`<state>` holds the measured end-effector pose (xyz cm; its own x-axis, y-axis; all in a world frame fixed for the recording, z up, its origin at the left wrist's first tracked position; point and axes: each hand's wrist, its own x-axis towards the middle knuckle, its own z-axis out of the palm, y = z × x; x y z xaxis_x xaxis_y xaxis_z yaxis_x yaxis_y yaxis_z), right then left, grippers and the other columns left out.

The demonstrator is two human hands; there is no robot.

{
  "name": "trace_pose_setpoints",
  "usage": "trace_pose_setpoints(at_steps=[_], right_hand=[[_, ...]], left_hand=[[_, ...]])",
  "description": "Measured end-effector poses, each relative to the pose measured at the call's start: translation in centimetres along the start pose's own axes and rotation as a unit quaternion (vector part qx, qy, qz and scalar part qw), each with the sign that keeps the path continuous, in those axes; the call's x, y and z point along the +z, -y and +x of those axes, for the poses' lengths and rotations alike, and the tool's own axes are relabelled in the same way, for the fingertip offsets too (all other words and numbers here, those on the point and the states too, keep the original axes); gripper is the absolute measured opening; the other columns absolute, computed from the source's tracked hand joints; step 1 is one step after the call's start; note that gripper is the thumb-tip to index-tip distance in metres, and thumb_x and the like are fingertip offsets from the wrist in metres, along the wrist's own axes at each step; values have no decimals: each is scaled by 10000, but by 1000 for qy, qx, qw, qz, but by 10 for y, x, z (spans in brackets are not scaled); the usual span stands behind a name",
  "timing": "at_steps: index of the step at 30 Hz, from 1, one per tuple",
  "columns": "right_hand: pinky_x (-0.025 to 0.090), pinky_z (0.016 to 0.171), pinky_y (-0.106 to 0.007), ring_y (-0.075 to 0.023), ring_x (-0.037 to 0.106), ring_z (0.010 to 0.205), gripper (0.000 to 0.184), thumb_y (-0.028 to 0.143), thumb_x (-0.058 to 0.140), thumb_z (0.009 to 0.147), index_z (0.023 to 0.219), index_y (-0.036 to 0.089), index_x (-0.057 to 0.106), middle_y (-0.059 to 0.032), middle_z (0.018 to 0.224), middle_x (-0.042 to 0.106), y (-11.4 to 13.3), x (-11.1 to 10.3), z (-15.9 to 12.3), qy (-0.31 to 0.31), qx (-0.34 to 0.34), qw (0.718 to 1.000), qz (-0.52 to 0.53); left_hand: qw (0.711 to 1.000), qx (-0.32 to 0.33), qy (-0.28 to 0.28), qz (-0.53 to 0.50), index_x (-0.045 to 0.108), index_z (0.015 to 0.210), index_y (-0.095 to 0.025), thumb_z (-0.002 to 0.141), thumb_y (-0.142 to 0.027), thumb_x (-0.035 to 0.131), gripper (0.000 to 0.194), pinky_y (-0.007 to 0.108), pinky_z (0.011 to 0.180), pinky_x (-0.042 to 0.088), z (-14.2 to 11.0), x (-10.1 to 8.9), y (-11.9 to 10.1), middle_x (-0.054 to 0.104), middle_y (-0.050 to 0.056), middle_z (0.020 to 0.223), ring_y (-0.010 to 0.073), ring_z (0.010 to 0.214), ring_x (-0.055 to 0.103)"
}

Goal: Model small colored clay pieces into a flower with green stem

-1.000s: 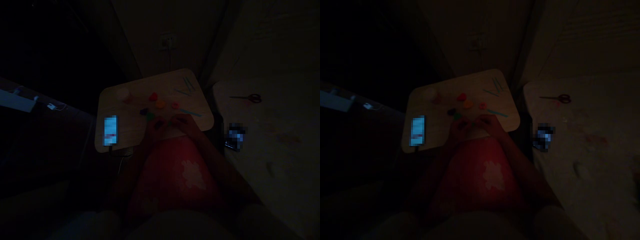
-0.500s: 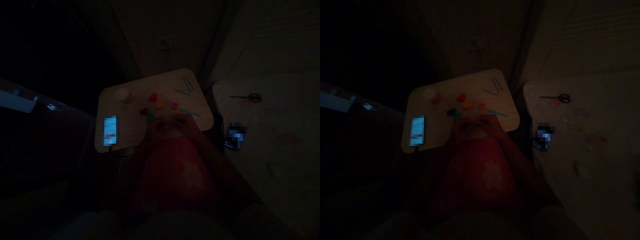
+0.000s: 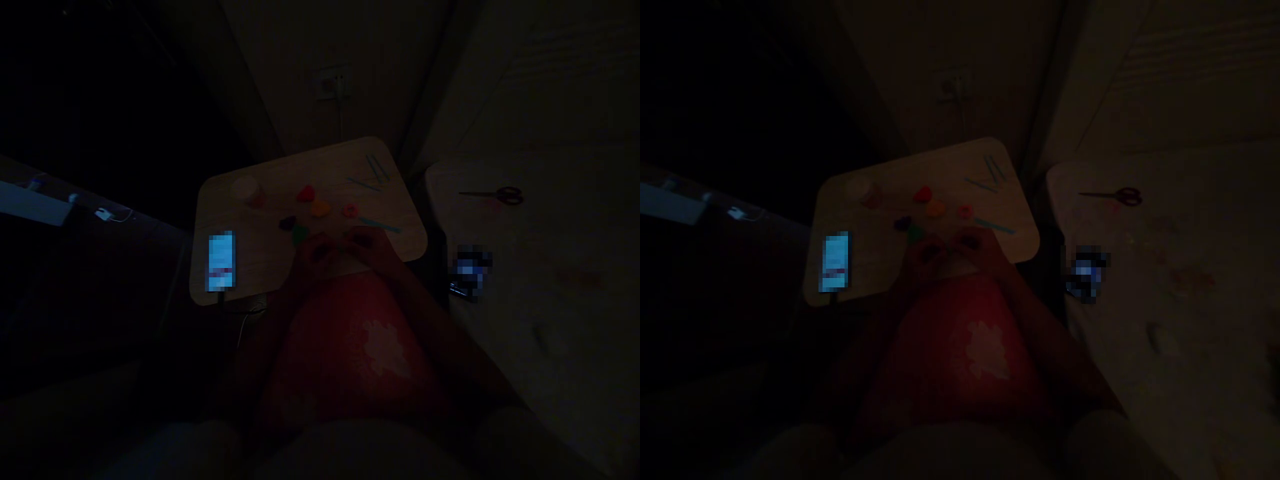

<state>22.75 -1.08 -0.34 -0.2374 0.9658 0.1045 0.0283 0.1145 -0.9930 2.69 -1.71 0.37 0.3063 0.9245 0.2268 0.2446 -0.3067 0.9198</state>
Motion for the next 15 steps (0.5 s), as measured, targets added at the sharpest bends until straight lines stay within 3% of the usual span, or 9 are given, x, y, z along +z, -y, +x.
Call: trace_pose_setpoints(at_steps=[6, 15], right_hand=[[393, 594, -270, -123, 501, 624, 381, 543, 738, 861, 749, 179, 721, -10, 700, 651, 3, 1, 0, 8, -10, 999, -29], [443, 637, -278, -151, 585, 677, 291, 468, 743, 859, 805, 183, 772, -30, 749, 721, -3, 1, 0, 13, -23, 997, -67]], left_hand=[[1000, 3, -17, -9, 654, 805, -195, 936, -497, 686, 330, 306, 726, 479, 2, 0, 0, 639, 22, 786, 172, 757, 583], [999, -19, -26, -7, 674, 797, -193, 907, -558, 719, 383, 296, 702, 473, 2, 2, 1, 647, 15, 768, 164, 737, 583]])
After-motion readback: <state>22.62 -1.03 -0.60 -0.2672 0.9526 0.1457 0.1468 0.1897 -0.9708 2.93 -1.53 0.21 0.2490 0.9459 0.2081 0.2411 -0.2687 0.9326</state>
